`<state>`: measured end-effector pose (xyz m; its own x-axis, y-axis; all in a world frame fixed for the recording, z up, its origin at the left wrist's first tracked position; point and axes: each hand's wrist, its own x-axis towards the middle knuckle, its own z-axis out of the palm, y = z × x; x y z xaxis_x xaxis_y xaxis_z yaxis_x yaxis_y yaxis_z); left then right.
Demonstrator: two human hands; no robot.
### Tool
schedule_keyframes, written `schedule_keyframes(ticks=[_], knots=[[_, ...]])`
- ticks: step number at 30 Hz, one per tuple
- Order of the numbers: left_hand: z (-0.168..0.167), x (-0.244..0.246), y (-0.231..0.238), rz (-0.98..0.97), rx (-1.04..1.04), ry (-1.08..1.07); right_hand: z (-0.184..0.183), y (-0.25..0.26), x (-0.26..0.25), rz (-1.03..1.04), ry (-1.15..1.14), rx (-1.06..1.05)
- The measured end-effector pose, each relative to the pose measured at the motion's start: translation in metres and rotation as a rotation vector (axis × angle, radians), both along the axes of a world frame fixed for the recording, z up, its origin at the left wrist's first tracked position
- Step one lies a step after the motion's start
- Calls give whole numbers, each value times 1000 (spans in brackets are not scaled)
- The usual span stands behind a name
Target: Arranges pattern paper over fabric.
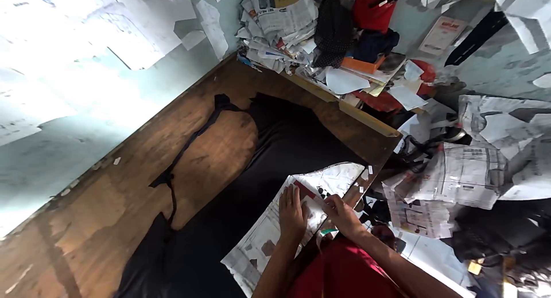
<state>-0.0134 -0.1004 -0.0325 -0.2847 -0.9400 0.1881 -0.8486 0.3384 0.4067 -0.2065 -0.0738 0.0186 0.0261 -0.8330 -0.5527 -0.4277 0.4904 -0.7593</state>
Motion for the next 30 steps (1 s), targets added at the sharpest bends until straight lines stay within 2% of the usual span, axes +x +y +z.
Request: schedule_keyframes(ticks=[14,20,26,30], knots=[[-12,-5,-12,12,-83,-130,-8,-17,13,67,82,-46],[-17,-9,-10,8,-118,-219,-11,5,-6,38,50,19],[-14,-18,-5,31,-19,-215,-6,26,-24,148,348,177],[-11,-22,-2,52,80,-227,-3,23,-25,181,386,193]])
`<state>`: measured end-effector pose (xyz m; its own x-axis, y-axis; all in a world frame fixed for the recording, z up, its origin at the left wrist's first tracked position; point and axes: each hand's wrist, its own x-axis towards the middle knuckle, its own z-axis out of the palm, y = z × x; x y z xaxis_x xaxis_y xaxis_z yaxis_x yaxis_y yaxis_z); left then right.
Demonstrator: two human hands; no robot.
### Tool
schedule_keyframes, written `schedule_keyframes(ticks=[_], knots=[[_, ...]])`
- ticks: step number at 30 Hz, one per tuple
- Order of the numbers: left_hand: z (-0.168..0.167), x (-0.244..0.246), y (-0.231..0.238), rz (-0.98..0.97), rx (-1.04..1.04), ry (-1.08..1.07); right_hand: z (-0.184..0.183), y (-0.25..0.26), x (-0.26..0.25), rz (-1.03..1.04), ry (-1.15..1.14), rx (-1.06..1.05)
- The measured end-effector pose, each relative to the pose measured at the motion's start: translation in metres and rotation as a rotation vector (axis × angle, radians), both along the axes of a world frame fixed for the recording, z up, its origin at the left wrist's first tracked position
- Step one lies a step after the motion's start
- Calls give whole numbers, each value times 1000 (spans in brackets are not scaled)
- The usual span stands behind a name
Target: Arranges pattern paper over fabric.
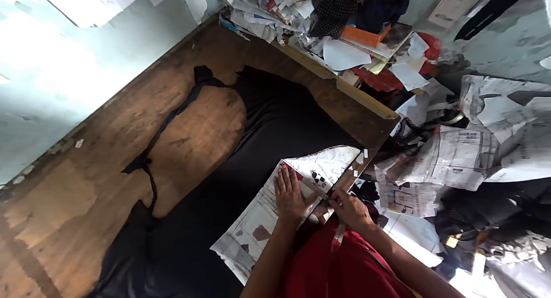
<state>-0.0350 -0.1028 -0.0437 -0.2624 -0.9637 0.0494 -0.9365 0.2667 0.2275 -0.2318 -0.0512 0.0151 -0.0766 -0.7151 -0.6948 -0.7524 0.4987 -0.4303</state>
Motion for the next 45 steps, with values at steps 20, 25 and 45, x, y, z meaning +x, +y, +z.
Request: schedule_keyframes(ticks=[20,25,45], knots=[[-14,4,2,-15,-126,75,7,-15,-5,60,-29,86],[-17,4,2,-5,-134,51,6,-16,-3,63,-11,91],[12,-2,-1,46,122,18,6,-14,-4,51,-25,75]])
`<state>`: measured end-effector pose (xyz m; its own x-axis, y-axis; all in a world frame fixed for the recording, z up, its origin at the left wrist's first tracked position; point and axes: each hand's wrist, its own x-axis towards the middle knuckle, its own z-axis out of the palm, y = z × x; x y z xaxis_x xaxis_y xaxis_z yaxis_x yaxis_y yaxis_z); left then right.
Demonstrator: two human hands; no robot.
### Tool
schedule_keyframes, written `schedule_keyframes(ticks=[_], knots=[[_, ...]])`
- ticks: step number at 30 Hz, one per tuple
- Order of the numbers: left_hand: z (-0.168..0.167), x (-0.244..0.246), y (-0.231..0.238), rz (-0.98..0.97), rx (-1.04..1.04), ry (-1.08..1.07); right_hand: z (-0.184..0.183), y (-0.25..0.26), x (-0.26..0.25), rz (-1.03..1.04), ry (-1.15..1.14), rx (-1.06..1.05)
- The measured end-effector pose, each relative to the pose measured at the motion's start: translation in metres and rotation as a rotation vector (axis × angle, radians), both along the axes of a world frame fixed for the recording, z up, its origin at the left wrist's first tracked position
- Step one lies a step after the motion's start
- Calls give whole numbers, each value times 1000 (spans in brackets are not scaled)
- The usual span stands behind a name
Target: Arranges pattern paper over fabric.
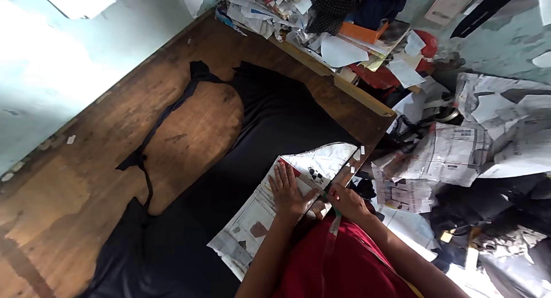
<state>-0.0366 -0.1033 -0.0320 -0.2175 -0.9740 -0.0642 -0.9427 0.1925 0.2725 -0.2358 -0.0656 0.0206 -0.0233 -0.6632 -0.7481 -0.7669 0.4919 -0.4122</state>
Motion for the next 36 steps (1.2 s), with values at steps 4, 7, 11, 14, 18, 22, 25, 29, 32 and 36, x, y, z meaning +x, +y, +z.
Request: schedule_keyframes(ticks=[4,7,11,14,18,22,25,29,32,36], knots=[[-7,2,1,-9,-19,1,-1,0,0,4,3,2],[-12,3,2,-17,-61,8,0,0,0,9,4,-1],[-16,8,0,-33,-149,72,0,0,0,0,1,-1],[-2,14,-10,-8,-122,138,1,-1,0,-1,7,19],[9,24,-28,20,-121,153,0,-1,1,0,9,14],[21,34,-42,85,-61,164,1,-2,1,-6,19,23],[31,43,-51,161,21,193,0,-2,1,-13,9,24],[40,51,-62,224,141,235,1,-3,0,-10,7,33],[47,53,-72,249,271,264,1,-3,0,-14,2,32],[51,55,-82,242,396,262,2,-3,0,-15,7,38]])
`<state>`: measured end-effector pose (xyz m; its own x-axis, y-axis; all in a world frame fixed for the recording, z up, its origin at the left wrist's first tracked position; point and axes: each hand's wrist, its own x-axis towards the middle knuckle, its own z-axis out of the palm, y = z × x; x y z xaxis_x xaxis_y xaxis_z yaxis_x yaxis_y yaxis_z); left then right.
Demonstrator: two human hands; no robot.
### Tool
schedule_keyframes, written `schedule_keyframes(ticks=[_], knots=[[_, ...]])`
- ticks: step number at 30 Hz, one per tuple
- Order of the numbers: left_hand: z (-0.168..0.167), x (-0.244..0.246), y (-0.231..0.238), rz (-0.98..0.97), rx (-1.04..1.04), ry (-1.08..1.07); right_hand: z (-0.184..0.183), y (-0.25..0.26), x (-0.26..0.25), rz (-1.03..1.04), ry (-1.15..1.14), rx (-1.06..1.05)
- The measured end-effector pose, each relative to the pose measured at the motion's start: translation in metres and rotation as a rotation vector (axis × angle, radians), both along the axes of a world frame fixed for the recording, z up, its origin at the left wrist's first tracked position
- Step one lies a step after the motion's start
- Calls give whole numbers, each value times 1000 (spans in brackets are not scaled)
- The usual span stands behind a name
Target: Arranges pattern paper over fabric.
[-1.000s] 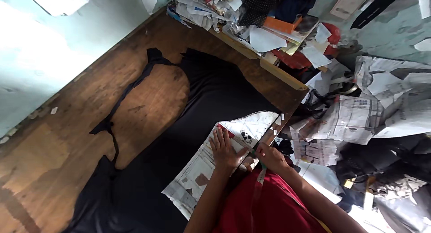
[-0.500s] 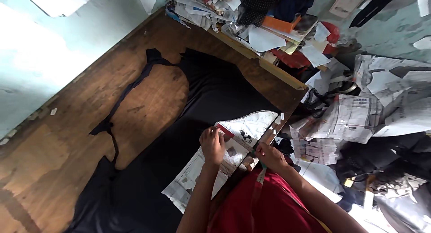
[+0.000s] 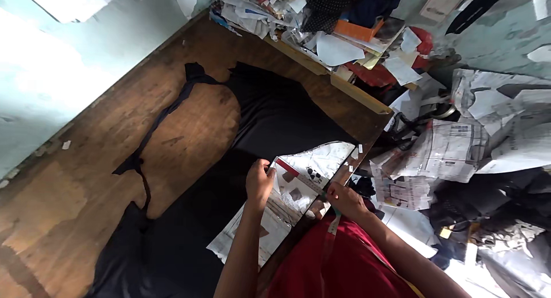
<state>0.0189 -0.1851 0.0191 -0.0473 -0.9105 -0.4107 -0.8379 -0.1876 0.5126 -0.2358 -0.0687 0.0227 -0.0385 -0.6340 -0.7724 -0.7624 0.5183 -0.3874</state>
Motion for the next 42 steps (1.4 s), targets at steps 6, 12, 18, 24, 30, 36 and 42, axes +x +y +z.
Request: schedule_keyframes(ticks=[6,12,18,24,30,36,42], knots=[[-4,3,-1,14,5,23,-2,1,0,-8,-7,-4],[-5,2,1,17,-47,10,-1,-2,-1,-17,-23,6],[-8,3,1,23,-70,19,0,-4,-1,-30,-24,10],[-15,-3,12,-47,-305,-49,-3,-4,-1,-38,-45,4],[-32,-17,27,-148,-468,-101,-1,21,-36,91,-491,-40],[-42,-29,48,-180,-542,-211,-14,61,-104,328,-181,229],[-50,-49,71,-193,-602,-352,24,14,-61,125,41,-380]])
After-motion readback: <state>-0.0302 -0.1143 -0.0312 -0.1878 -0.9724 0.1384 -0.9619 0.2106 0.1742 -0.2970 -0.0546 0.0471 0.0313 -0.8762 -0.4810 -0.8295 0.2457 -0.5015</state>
